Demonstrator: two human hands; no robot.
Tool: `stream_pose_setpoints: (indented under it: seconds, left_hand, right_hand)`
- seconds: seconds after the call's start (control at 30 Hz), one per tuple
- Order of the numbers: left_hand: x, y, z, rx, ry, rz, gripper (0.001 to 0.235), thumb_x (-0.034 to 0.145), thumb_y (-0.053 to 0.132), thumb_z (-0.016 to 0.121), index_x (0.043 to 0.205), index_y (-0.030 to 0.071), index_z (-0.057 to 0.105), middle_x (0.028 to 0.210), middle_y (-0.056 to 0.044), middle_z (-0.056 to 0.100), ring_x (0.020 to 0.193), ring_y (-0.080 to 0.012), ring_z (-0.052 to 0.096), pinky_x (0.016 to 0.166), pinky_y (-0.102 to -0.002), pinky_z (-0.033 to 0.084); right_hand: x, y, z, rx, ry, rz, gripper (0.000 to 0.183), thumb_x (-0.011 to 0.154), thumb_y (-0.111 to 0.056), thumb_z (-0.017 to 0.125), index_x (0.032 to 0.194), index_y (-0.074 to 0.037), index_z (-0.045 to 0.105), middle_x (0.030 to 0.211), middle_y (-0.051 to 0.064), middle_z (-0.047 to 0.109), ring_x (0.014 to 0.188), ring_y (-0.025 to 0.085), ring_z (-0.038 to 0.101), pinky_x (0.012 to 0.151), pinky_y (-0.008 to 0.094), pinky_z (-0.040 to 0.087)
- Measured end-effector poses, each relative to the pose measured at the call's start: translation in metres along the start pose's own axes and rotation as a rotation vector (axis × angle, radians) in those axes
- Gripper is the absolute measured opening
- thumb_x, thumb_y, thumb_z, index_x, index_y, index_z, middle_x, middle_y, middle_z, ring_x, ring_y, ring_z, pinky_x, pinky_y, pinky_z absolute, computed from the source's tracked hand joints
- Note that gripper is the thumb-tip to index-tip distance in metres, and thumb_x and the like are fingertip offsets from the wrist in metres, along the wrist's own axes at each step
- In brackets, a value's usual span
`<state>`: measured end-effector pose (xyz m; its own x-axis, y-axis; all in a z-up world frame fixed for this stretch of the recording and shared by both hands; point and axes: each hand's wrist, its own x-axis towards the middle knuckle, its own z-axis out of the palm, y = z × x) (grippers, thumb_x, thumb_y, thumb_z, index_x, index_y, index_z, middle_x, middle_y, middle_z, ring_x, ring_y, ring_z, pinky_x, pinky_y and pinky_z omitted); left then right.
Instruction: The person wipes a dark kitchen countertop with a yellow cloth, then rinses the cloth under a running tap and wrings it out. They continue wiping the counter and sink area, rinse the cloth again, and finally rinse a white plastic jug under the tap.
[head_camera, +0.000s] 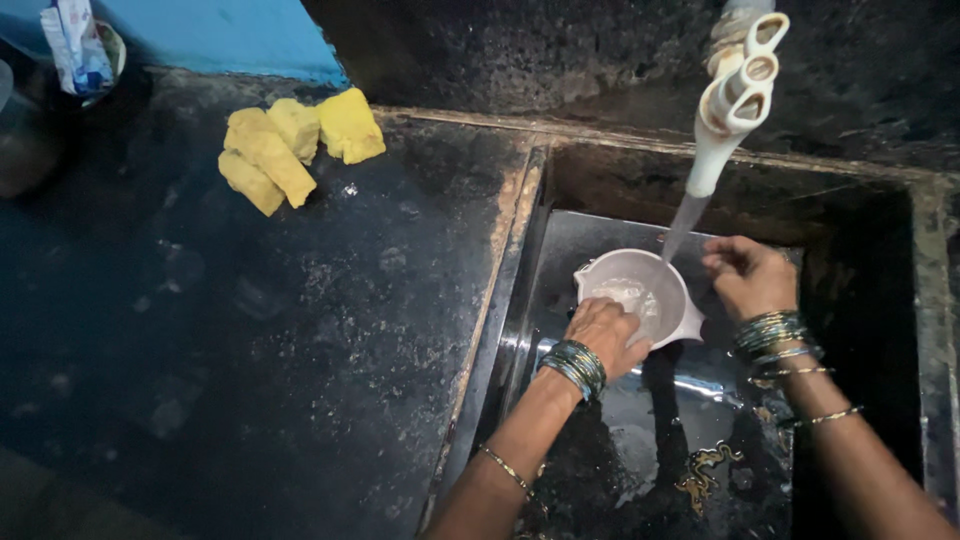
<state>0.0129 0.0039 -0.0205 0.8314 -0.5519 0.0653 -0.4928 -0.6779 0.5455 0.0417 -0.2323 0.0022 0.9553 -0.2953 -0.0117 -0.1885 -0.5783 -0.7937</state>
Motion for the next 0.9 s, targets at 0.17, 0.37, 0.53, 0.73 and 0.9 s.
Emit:
stream_pose_setpoints:
  seconds: [0.17, 0.37, 0.53, 0.73, 0.9]
  left_hand:
    - [0.012, 0.012, -0.015, -0.207, 0.106, -0.250, 0.030, 0.087, 0.025, 0.062, 0.106, 0.008, 0.077, 0.108, -0.020, 0.074, 0.107, -0.0384, 0.068, 0.101, -0.049, 0.050]
    - [0.021, 0.013, -0.024, -0.248, -0.072, -0.484, 0.028, 0.085, 0.023, 0.066, 0.107, 0.007, 0.076, 0.109, -0.024, 0.071, 0.107, -0.0405, 0.067, 0.099, -0.048, 0.052]
    - [0.001, 0.000, -0.011, -0.014, 0.146, -0.125, 0.025, 0.082, 0.017, 0.061, 0.098, 0.004, 0.075, 0.116, -0.021, 0.069, 0.126, -0.0374, 0.057, 0.112, -0.050, 0.037]
    - [-0.010, -0.006, -0.009, 0.219, -0.034, 0.037, 0.030, 0.068, 0.021, 0.067, 0.089, 0.003, 0.077, 0.108, -0.025, 0.069, 0.128, -0.0407, 0.052, 0.120, -0.051, 0.021]
    - [-0.012, -0.003, -0.008, 0.370, -0.147, 0.085, 0.028, 0.069, 0.021, 0.069, 0.092, 0.008, 0.077, 0.102, -0.018, 0.074, 0.121, -0.0320, 0.060, 0.125, -0.045, 0.019]
  right_hand:
    - [-0.019, -0.045, 0.015, 0.328, -0.116, 0.085, 0.036, 0.087, -0.015, 0.073, 0.123, -0.007, 0.069, 0.101, 0.010, 0.076, 0.083, 0.012, 0.069, 0.072, 0.034, 0.056]
    - [-0.035, -0.050, 0.052, -0.119, -0.366, 0.129, 0.033, 0.086, -0.023, 0.070, 0.115, -0.007, 0.077, 0.100, 0.021, 0.081, 0.091, 0.026, 0.079, 0.084, 0.036, 0.059]
    - [-0.035, -0.031, 0.039, -0.353, -0.520, -0.477, 0.054, 0.068, -0.013, 0.070, 0.122, -0.006, 0.069, 0.115, 0.022, 0.072, 0.110, 0.033, 0.070, 0.099, 0.039, 0.056]
    - [-0.078, -0.039, 0.033, -0.738, -0.613, -0.467, 0.079, 0.058, -0.015, 0.086, 0.134, -0.022, 0.063, 0.132, 0.016, 0.063, 0.132, 0.030, 0.052, 0.107, 0.080, 0.009]
    - [-0.084, -0.048, 0.036, -0.951, -0.680, -0.367, 0.059, 0.076, -0.016, 0.076, 0.132, -0.027, 0.061, 0.120, -0.006, 0.072, 0.120, 0.015, 0.063, 0.120, 0.069, 0.017]
